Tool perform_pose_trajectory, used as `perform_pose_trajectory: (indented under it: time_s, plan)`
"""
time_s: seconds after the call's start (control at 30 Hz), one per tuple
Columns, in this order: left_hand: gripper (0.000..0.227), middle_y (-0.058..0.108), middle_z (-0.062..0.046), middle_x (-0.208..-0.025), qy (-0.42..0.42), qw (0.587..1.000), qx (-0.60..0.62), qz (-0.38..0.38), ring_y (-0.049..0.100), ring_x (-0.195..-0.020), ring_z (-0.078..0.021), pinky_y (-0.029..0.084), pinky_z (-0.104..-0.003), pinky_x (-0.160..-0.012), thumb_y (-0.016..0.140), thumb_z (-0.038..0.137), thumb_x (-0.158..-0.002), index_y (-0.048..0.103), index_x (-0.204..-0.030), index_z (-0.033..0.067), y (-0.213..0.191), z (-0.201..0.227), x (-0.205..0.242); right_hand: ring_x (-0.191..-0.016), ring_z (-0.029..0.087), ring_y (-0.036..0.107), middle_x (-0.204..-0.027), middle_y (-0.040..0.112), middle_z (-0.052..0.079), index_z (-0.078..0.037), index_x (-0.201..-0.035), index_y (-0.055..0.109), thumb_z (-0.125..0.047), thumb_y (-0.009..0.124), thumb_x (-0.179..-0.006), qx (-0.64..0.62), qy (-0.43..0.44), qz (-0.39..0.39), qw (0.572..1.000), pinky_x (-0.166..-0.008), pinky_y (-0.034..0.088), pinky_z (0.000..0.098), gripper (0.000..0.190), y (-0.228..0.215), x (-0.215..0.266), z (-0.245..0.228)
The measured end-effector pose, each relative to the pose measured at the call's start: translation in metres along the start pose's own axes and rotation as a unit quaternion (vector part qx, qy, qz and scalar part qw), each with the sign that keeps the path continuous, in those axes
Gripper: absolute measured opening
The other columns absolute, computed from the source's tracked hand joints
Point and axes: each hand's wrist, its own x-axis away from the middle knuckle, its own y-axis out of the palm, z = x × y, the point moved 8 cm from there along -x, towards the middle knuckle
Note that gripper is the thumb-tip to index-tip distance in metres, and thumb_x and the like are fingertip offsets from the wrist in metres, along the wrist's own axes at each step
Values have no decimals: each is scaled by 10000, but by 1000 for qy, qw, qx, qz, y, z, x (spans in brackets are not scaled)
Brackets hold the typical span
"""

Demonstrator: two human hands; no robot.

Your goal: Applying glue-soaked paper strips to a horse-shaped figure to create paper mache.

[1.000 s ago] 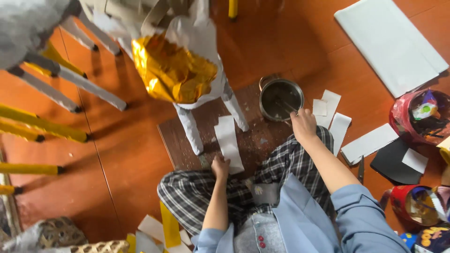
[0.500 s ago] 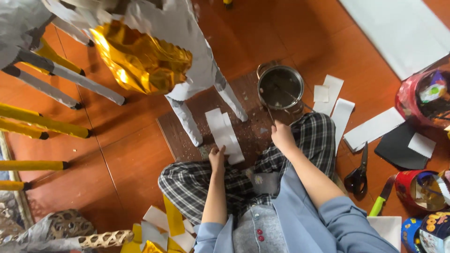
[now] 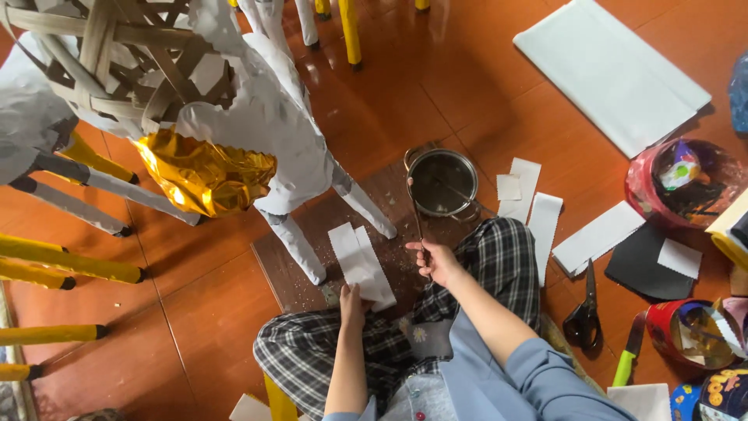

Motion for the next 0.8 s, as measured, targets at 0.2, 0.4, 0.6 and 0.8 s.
perform_pose_trajectory:
  time_s: [0.2,0.4,0.6,0.8]
  plan:
    - [495,640,-170,-1216,-58,990,-115,59,683,-1060,-355,622,-488,-792,641,-10,-919,455,-1374,41,8,14,15,-461,73,330,-618,442,-49,4,-1183,635,-332,451,-1101,30,-98,45,994,-393,243,236,391,-12,-31,-23]
    - [619,623,-97,-1323,-38,993,-109,17,648,-1142,-295,582,-433,-884,547,-105,-861,462,-1448,72,9,7,3,-480,81,427,-629,551,-6,-12,-1269,647,-269,448,-1088,100,-162,-173,966,-423,323,239,372,67,65,-74]
    - [485,670,-144,-1251,-34,999,26,-3,692,-1099,-306,619,-427,-913,533,-93,-869,567,-1348,-21,-1,-16,-19,-572,63,502,-793,643,11,-96,-1323,682,-326,529,-1072,425,36,-60,903,-442,329,229,373,55,93,-21]
    - [442,696,-138,-1163,-24,999,45,4,700,-1027,-296,616,-423,-870,562,-86,-855,602,-1289,-13,-7,-27,-19,-929,378,694,-1043,725,187,-174,-1379,643,-157,606,-967,753,-344,-46,559,-779,560,457,414,127,56,-26]
